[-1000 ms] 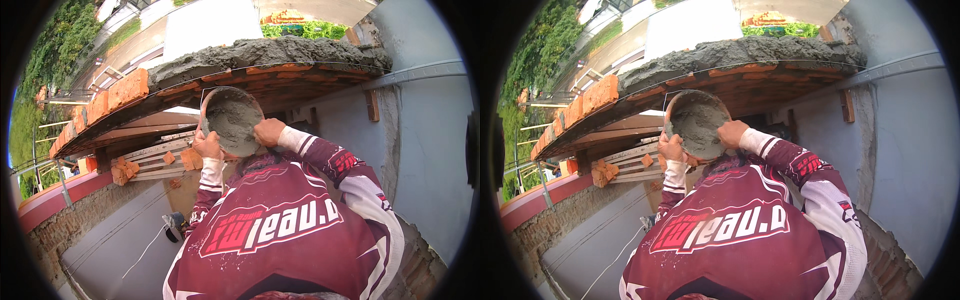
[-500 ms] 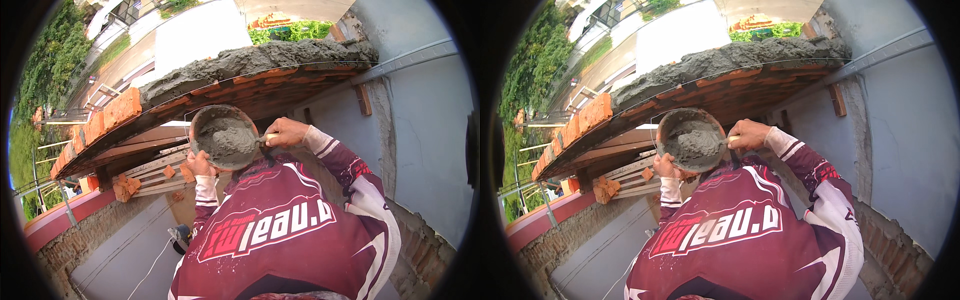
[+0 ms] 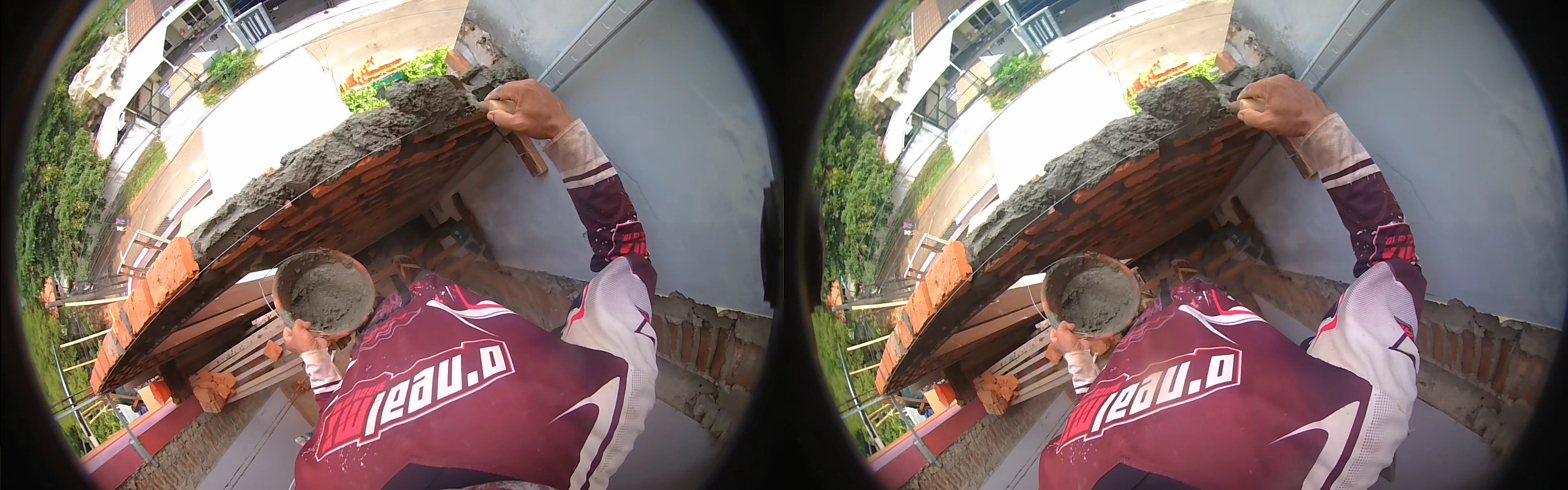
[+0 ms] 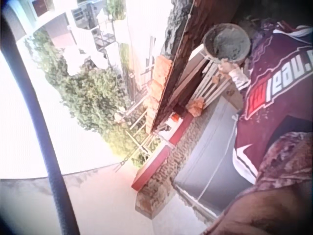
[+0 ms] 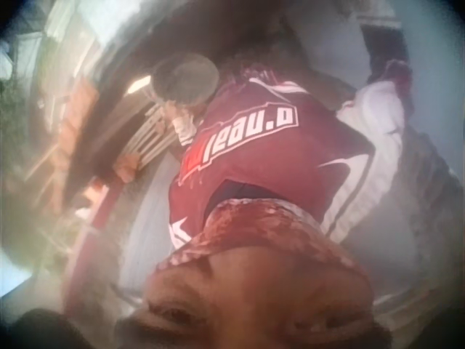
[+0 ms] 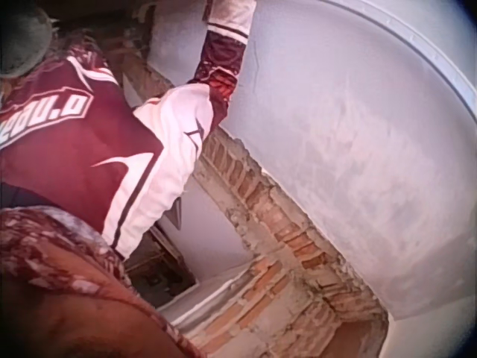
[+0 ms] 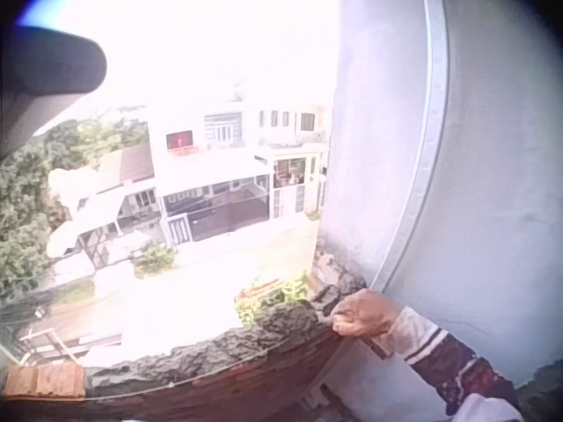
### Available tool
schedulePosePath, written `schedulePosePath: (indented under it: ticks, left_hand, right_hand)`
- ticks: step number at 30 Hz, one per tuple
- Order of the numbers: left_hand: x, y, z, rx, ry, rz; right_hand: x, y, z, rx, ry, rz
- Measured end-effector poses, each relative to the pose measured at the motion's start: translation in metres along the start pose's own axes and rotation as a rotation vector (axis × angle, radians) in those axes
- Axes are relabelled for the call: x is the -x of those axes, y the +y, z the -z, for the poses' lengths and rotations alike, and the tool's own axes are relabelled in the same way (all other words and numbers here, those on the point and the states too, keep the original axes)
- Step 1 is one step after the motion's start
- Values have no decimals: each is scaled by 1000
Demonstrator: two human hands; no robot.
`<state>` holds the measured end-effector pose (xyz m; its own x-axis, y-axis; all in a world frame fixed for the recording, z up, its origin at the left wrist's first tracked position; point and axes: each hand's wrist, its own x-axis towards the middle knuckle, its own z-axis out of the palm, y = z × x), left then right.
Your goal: The person scoops mortar from a bucket with a trowel and applies it to a brick wall. They then place bricks onto the mortar and adjust them by hand to align the course.
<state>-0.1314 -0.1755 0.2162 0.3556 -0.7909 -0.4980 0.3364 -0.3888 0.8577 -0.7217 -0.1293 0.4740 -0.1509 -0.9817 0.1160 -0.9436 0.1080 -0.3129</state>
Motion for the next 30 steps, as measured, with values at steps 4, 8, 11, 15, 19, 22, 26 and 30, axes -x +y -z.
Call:
schedulePosePath:
  ticks: [4, 8, 11, 15, 19, 22, 26, 30]
  left_hand:
    - [0, -2, 13, 27, -9, -3]
    - [6, -1, 19, 29, 65, -30]
    - [13, 5, 15, -31, 182, -27]
    - [20, 10, 10, -60, 255, -91]
    - [16, 11, 21, -5, 210, -34]
    - [9, 6, 32, 23, 206, 8]
    - [2, 3, 37, 70, 180, -10]
    - [0, 4, 29, -27, 249, -32]
  right_hand:
    - [5, 19, 8, 597, 92, -49]
    - [15, 6, 35, 537, 216, -279]
    - [9, -9, 45, 424, 69, -372]
    - [3, -16, 42, 448, -124, -401]
    - [5, -1, 39, 551, -160, -535]
    - [7, 2, 45, 611, -135, -639]
    - [9, -32, 56, 626, -47, -658]
    - [19, -92, 42, 207, 54, -118]
